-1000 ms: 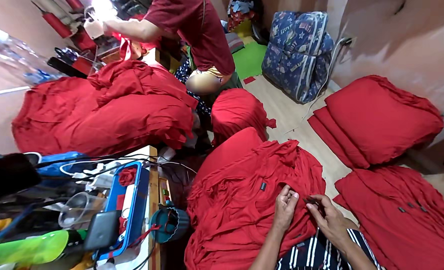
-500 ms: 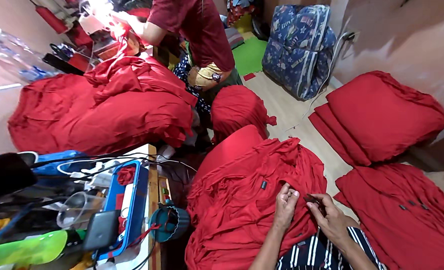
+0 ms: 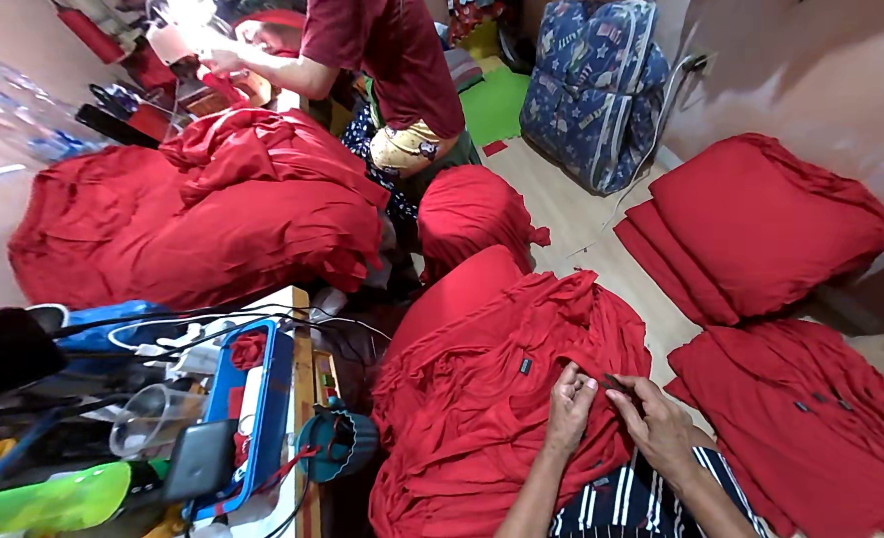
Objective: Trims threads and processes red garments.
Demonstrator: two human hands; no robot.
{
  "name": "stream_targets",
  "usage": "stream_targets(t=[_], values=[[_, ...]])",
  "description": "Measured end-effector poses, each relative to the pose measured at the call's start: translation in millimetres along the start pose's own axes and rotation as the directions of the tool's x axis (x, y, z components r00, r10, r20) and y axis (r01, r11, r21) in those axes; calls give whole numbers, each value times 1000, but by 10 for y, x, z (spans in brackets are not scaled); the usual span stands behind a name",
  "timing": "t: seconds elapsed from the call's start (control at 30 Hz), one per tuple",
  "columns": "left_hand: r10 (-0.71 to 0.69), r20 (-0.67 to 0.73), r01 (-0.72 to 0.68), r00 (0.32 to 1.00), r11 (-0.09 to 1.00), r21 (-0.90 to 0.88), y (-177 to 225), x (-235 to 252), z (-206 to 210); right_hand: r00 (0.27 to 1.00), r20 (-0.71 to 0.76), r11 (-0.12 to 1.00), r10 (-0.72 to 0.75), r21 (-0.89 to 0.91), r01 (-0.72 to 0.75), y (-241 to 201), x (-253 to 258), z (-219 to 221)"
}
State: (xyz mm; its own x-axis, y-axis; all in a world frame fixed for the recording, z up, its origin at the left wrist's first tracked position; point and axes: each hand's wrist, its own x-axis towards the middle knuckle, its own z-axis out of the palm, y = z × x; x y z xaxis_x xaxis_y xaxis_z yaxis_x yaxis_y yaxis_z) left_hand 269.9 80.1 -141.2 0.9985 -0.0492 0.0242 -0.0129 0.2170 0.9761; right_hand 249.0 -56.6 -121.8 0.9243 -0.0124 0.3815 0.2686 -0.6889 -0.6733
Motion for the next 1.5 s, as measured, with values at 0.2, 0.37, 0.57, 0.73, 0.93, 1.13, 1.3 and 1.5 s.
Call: stream_targets(t=[0.2, 0.37, 0.57, 0.73, 0.93, 1.13, 1.3, 1.5], values=[[9, 2, -9, 1000, 1000, 9, -8, -2, -1, 1000, 7, 1000, -20, -22, 20, 26, -1, -26], [7, -7, -7, 1000, 1000, -7, -1, -1, -3, 996, 9, 996, -88, 7, 88, 50, -52, -57], [3, -16, -4, 1000, 1000, -9, -1, 1, -3, 993, -34, 985, -113, 124, 117, 137, -46, -124], [-2, -22, 1, 1000, 1000, -22, 14, 1, 0, 993, 12, 879, -113, 467, 95, -71, 48, -247], [3, -25, -3, 1000, 1000, -11, 15, -2, 5, 1000, -9, 912, 6, 409, -2, -12, 171, -322], [-2, -17, 2, 1000, 1000, -5, 12, -9, -1, 992, 105, 997, -71, 48, 66, 42, 2, -221], [-3, -12, 3, 1000, 1000, -9, 25, -10, -2, 989, 90, 992, -116, -32, 120, 38, 11, -137], [-1, -17, 1, 1000, 1000, -3, 24, -8, 2, 991, 30, 983, -131, -129, 133, 37, 10, -169]])
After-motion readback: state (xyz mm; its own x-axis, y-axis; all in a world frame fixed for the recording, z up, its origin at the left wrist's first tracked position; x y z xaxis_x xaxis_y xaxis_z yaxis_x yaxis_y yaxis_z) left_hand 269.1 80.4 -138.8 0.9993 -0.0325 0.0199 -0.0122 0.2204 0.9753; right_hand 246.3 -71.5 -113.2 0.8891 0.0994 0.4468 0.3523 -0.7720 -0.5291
